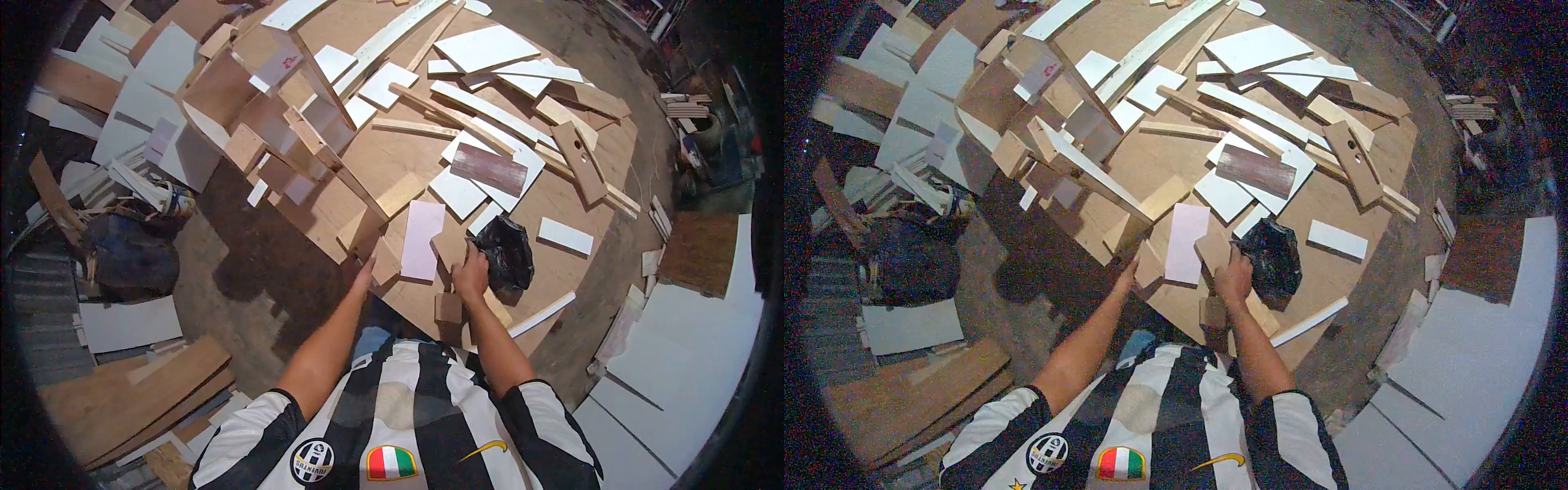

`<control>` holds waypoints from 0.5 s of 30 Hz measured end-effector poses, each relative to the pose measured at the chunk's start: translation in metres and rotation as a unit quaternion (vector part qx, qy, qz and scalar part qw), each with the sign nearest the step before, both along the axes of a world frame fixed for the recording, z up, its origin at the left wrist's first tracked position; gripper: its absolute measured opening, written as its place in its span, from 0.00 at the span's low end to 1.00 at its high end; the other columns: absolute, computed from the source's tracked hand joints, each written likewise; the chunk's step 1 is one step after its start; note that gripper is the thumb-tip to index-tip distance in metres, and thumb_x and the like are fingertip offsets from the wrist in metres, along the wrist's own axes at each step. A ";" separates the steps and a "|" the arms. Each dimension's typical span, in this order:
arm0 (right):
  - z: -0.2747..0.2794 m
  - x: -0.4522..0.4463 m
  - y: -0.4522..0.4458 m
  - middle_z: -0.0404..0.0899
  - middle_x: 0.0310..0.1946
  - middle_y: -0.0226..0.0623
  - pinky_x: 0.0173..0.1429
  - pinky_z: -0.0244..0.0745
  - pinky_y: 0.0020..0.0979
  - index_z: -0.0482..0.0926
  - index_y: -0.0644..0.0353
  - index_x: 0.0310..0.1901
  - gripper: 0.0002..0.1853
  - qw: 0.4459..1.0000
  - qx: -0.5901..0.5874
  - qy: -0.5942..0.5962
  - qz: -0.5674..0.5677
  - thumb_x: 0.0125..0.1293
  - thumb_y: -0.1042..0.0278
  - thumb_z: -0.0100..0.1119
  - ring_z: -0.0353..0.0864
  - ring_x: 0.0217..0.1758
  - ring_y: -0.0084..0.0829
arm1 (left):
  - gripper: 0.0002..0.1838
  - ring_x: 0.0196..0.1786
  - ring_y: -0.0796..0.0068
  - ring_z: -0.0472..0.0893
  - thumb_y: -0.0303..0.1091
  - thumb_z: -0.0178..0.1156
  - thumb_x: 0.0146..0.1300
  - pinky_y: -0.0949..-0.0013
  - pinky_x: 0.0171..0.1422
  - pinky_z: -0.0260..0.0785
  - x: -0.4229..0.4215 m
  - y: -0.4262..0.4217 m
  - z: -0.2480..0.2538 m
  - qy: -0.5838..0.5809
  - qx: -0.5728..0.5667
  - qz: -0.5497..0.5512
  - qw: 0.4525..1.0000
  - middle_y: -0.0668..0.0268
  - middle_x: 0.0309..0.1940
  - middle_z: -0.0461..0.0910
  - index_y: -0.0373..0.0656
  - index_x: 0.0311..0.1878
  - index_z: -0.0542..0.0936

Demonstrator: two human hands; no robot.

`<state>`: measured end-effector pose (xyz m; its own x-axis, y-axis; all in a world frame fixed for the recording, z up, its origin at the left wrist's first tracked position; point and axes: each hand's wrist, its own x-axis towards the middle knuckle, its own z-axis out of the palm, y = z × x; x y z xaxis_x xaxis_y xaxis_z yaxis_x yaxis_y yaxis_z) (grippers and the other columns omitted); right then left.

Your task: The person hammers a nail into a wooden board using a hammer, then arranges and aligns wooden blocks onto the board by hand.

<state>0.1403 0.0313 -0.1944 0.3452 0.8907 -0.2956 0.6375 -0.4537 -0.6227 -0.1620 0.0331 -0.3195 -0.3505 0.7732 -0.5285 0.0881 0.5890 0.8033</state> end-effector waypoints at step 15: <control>-0.042 -0.076 -0.019 0.75 0.58 0.51 0.61 0.75 0.46 0.74 0.52 0.66 0.34 0.941 0.094 -0.173 0.275 0.57 0.62 0.72 0.75 0.62 0.50 | 0.41 0.65 0.61 0.77 0.63 0.57 0.72 0.62 0.71 0.65 0.024 0.043 0.080 0.042 -0.054 -0.253 0.965 0.54 0.64 0.79 0.33 0.71 0.73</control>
<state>0.0644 0.0127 -0.2361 -0.1373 0.9880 -0.0705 0.9228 0.1017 -0.3715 -0.1385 0.0762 -0.2397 0.0116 0.7991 -0.6011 0.4489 0.5330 0.7172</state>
